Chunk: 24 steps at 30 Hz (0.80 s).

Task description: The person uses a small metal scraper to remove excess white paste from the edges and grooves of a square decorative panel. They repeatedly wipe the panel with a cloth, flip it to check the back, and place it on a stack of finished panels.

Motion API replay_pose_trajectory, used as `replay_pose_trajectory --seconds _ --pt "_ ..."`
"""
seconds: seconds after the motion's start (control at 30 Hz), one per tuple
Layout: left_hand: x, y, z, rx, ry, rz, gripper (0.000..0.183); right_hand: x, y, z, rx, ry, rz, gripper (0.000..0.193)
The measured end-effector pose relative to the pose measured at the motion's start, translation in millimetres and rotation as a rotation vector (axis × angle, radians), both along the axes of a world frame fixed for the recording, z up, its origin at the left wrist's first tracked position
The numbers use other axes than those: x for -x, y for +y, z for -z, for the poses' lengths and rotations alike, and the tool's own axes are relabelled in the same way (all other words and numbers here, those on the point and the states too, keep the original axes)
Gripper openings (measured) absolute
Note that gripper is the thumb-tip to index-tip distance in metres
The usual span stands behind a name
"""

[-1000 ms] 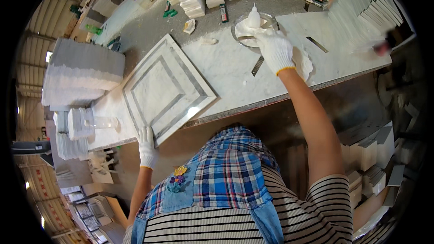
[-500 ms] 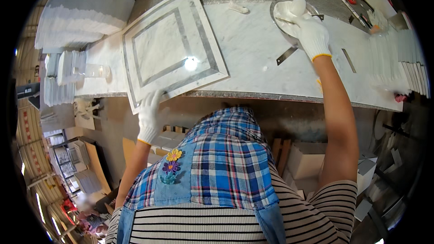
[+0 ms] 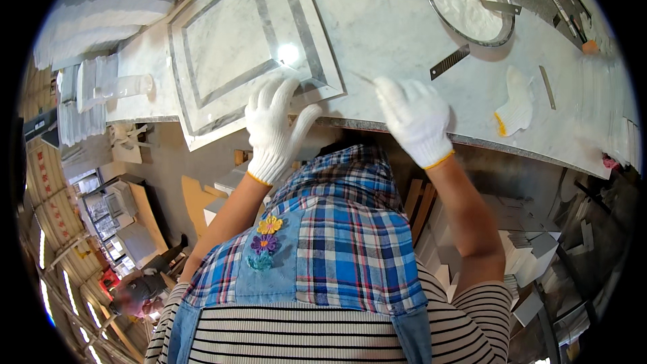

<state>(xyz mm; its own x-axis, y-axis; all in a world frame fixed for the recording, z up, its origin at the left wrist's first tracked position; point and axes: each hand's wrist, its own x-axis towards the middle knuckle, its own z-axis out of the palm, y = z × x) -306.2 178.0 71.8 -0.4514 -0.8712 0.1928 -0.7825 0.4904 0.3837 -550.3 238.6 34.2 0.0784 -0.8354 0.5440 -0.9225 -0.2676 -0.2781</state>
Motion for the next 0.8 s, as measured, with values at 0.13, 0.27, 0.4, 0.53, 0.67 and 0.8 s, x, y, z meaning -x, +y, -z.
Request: replay_pose_trajectory --seconds 0.13,0.27,0.4,0.53,0.67,0.8 --pt "10 -10 14 0.044 0.039 0.048 0.059 -26 5 5 -0.004 -0.218 0.001 0.021" --pt "14 -15 29 0.134 0.035 0.063 0.058 -36 11 7 -0.061 -0.155 -0.001 0.027" --pt "13 -16 37 0.128 0.006 0.048 0.062 -36 11 9 -0.071 -0.152 -0.026 0.031" --pt "11 -18 40 0.133 0.033 0.061 0.064 -38 14 16 -0.026 -0.136 -0.024 0.029" --pt "13 -21 40 0.150 0.033 0.061 0.063 -39 13 19 0.006 -0.142 -0.022 0.029" --pt "14 -22 39 0.135 -0.017 0.041 0.067 -37 11 15 -0.011 -0.160 -0.041 0.028"
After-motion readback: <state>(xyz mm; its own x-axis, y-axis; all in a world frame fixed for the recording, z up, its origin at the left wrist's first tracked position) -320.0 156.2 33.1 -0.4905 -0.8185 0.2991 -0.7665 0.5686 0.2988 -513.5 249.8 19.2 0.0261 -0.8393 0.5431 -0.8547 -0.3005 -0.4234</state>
